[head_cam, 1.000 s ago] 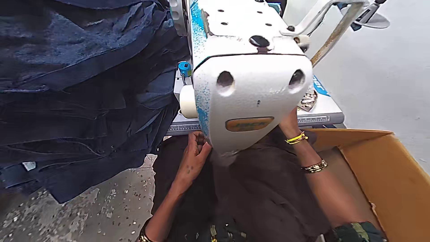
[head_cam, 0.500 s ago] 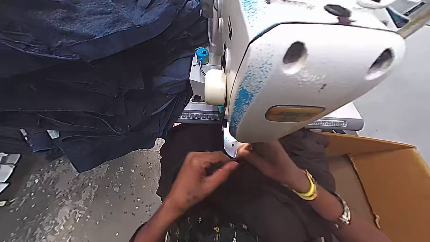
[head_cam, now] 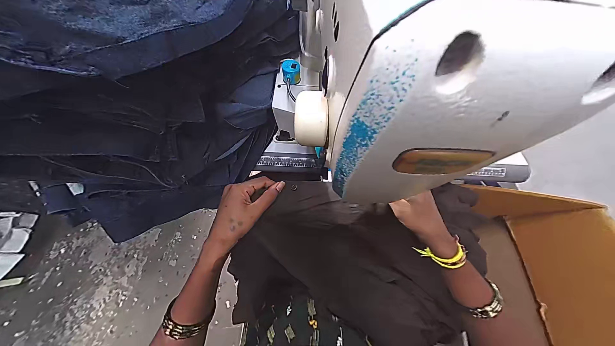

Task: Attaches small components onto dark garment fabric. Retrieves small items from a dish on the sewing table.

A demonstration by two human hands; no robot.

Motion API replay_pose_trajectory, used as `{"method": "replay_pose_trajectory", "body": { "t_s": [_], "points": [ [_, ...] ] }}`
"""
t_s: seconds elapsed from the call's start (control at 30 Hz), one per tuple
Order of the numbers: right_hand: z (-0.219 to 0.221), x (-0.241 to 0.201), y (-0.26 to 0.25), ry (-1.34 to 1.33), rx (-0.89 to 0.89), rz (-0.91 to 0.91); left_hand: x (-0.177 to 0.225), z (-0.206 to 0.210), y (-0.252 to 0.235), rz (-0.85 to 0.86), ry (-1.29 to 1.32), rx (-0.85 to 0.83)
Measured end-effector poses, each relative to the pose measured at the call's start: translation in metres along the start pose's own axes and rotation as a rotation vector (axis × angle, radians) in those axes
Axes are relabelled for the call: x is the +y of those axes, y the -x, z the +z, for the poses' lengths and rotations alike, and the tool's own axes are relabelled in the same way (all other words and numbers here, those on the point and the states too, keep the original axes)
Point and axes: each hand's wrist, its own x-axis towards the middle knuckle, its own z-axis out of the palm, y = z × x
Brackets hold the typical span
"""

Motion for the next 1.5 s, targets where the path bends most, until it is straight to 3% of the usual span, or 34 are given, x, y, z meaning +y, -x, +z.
{"method": "replay_pose_trajectory", "body": {
  "t_s": [0.17,0.27,0.37,0.57,0.7,0.8,0.93,1.03,1.1,1.17,1.23,1.37,1.43,1.5],
  "points": [
    [-0.022,0.026,-0.011,0.469,0.070,-0.011,-0.007,0.018,0.004,0.124,-0.182,-0.029],
    [-0.032,0.049,-0.030,0.677,0.109,-0.013,0.003,0.036,0.005,0.162,0.040,-0.216],
    [-0.028,0.056,-0.050,0.737,0.050,-0.073,0.031,0.054,0.000,0.081,0.332,-0.259],
    [-0.015,0.054,-0.062,0.812,-0.043,-0.053,0.051,0.073,-0.008,-0.095,0.345,-0.146],
    [-0.022,0.063,-0.039,0.675,0.251,-0.240,0.045,0.083,-0.005,-0.103,0.456,-0.101],
    [-0.033,0.051,-0.026,0.449,0.341,-0.105,0.045,0.085,-0.009,-0.112,0.488,-0.079],
    [-0.044,0.027,-0.024,0.258,0.296,0.042,0.051,0.082,-0.013,-0.171,0.482,-0.067],
    [-0.029,0.009,-0.025,0.365,0.321,-0.171,0.051,0.078,-0.008,-0.086,0.299,-0.044],
    [-0.014,-0.004,-0.022,0.461,0.326,-0.422,0.057,0.067,0.007,0.144,0.186,-0.051],
    [0.004,-0.016,-0.014,0.495,0.257,-0.687,0.067,0.054,0.025,0.342,0.221,-0.159],
    [0.021,-0.026,-0.011,0.474,0.151,-0.866,0.067,0.048,0.033,0.361,0.235,-0.209],
    [0.026,-0.033,-0.020,0.492,0.147,-0.780,0.062,0.044,0.028,0.353,0.239,-0.196],
    [0.028,-0.033,-0.007,0.241,0.054,-0.635,0.065,0.042,0.031,0.397,0.313,-0.198],
    [0.026,-0.043,0.009,-0.073,-0.157,-0.467,0.062,0.030,0.027,0.390,0.347,-0.152]
  ]
}}
